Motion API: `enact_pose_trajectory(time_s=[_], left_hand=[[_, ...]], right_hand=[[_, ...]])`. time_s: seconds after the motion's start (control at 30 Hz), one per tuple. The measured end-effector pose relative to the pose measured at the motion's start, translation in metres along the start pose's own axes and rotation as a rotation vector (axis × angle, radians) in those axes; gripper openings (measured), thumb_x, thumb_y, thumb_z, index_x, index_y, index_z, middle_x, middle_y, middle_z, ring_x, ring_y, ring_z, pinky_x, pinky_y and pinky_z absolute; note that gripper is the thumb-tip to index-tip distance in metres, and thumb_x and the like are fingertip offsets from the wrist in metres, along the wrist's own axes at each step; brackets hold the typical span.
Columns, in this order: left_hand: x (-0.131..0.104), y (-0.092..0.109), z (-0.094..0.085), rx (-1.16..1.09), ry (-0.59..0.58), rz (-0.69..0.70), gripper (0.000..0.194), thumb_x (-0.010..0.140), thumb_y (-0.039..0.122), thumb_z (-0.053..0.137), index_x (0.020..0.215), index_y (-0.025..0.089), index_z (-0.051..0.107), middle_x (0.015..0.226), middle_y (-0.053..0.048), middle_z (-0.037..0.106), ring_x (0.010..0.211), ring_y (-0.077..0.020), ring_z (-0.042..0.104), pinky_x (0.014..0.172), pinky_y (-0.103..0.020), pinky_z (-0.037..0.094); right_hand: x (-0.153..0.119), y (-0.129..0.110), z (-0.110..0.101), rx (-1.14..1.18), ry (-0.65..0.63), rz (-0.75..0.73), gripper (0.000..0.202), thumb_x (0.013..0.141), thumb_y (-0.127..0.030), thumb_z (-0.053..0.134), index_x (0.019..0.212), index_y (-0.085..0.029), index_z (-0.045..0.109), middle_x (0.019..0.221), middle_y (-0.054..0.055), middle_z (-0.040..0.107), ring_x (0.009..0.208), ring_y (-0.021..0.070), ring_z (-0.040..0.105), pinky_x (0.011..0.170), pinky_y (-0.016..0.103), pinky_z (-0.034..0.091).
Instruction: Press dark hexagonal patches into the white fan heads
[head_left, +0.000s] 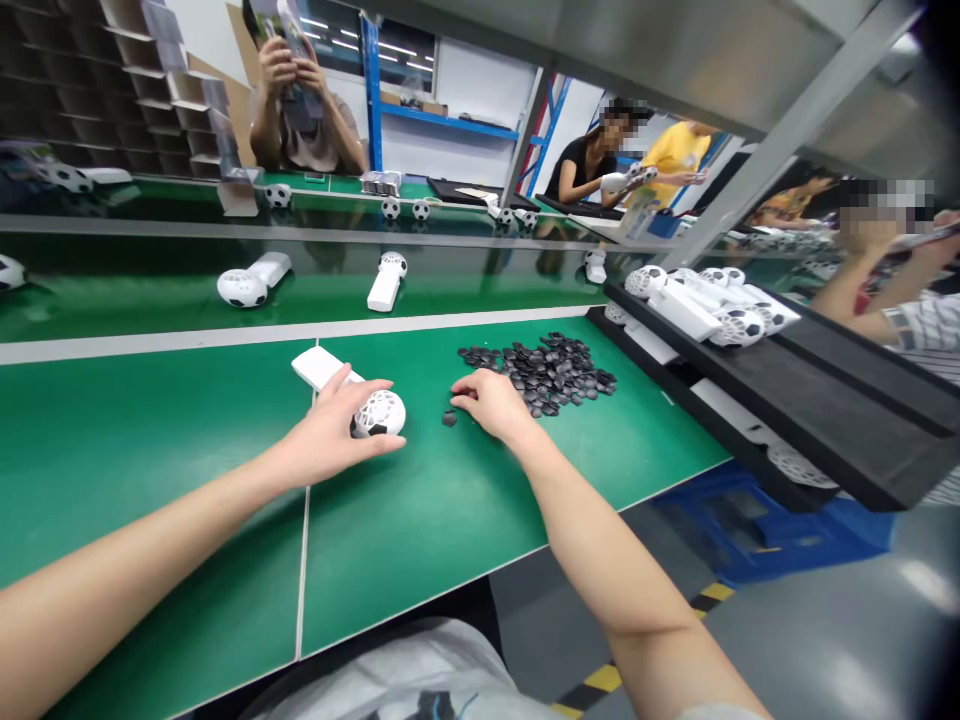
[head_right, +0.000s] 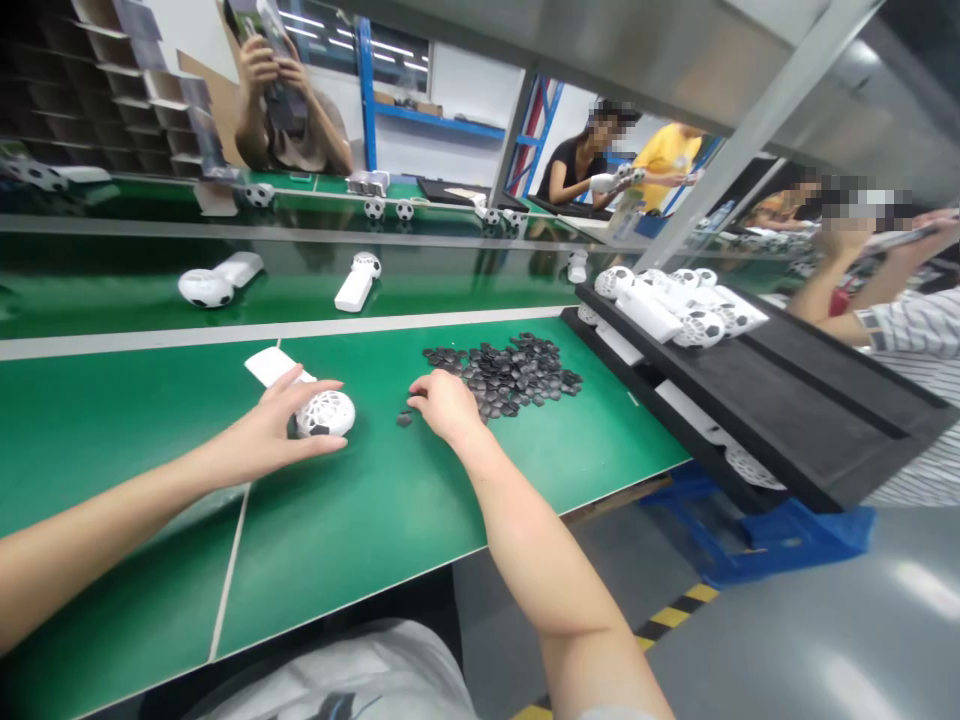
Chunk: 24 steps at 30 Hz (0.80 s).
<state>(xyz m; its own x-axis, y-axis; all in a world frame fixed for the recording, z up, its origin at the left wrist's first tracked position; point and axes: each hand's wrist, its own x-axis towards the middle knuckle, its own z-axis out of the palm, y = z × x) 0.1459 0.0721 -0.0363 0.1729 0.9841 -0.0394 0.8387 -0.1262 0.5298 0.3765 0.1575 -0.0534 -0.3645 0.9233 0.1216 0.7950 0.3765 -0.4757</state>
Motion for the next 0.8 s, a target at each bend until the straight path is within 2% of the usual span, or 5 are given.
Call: enact_pose_trajectory(time_s=[0.27,0.43,0.57,0.67,0.8], left_hand=[[0.005,0.001,-0.013,-0.109,-0.162,0.083,0.060,0.070,0.042,0.061,0.126,0.026,0.046,0.149,-0.009,0.016,0.137,-0.0318,0.009,0.108,-0.048,0.020],[0.006,0.000,-0.015,-0.122,-0.177,0.113,0.058,0.069,0.037,0.060,0.125,0.026,0.046,0.149,-0.009,0.016,0.136,-0.0326,0.014,0.107,-0.048,0.022],[0.006,0.000,-0.017,-0.115,-0.206,0.120,0.057,0.070,0.033,0.059,0.125,0.027,0.046,0.147,-0.008,0.022,0.136,-0.0318,0.016,0.106,-0.047,0.024],[0.005,-0.001,-0.015,-0.105,-0.192,0.131,0.056,0.070,0.033,0.058,0.124,0.026,0.046,0.148,-0.008,0.019,0.136,-0.0328,0.016,0.106,-0.048,0.024],[0.005,-0.006,-0.008,-0.102,-0.148,0.174,0.056,0.073,0.044,0.059,0.124,0.025,0.044,0.149,-0.009,0.014,0.137,-0.0327,0.007,0.107,-0.050,0.021]], right_hand=[[-0.001,-0.013,0.000,-0.151,-0.072,0.085,0.015,0.080,-0.020,0.057,0.093,-0.019,0.065,0.091,0.008,0.066,0.082,0.0183,0.061,0.070,0.027,0.043],[0.000,-0.008,-0.004,-0.138,-0.104,0.119,0.006,0.079,-0.022,0.058,0.078,-0.021,0.063,0.083,0.003,0.064,0.072,0.0142,0.059,0.062,0.024,0.041],[0.000,-0.008,0.001,-0.133,-0.023,0.094,0.014,0.084,-0.028,0.054,0.094,-0.022,0.061,0.098,0.004,0.059,0.083,0.0148,0.058,0.070,0.025,0.042],[0.003,-0.011,0.010,-0.126,0.007,0.059,0.024,0.088,-0.032,0.047,0.109,-0.025,0.057,0.106,0.006,0.055,0.092,0.0166,0.057,0.074,0.026,0.042],[0.009,-0.013,0.020,-0.103,0.018,0.040,0.019,0.086,-0.031,0.051,0.102,-0.025,0.060,0.102,0.006,0.055,0.094,0.0193,0.056,0.072,0.027,0.042]])
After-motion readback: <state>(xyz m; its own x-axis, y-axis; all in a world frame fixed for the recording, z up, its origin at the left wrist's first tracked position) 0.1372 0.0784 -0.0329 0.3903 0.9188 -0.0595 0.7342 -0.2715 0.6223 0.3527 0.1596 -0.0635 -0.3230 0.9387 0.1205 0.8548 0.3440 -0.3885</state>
